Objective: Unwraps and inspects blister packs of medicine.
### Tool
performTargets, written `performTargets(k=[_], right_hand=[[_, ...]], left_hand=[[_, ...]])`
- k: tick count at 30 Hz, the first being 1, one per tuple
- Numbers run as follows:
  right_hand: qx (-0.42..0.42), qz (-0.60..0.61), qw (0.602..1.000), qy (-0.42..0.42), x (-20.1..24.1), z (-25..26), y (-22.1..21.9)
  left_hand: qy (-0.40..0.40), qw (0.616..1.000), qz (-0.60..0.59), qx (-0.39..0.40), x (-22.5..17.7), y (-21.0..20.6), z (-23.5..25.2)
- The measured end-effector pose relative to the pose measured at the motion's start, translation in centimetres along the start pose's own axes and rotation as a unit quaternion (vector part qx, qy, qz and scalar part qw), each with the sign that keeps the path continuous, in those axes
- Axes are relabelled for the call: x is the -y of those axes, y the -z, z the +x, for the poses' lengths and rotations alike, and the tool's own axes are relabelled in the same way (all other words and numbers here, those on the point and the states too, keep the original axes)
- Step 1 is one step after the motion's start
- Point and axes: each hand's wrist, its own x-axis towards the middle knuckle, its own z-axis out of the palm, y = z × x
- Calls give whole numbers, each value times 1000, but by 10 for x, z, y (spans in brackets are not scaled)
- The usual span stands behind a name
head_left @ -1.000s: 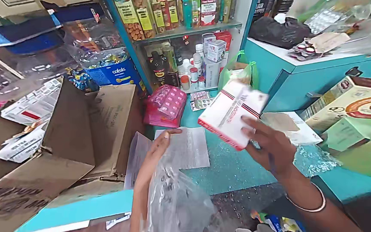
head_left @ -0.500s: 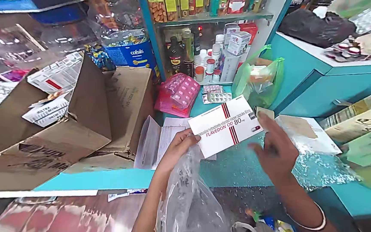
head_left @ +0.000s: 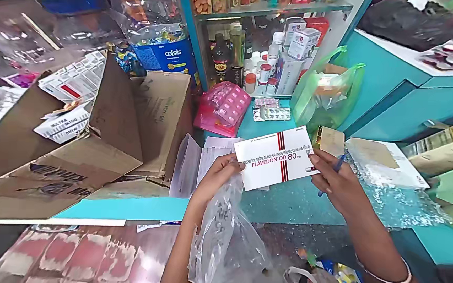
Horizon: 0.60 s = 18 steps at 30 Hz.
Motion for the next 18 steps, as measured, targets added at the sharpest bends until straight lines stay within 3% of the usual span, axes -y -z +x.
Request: performTargets(k=[18], right_hand=[[18,33,999,-19,-1,-10,1]], left_hand=[[4,1000,-7,-3,4,0,-1]])
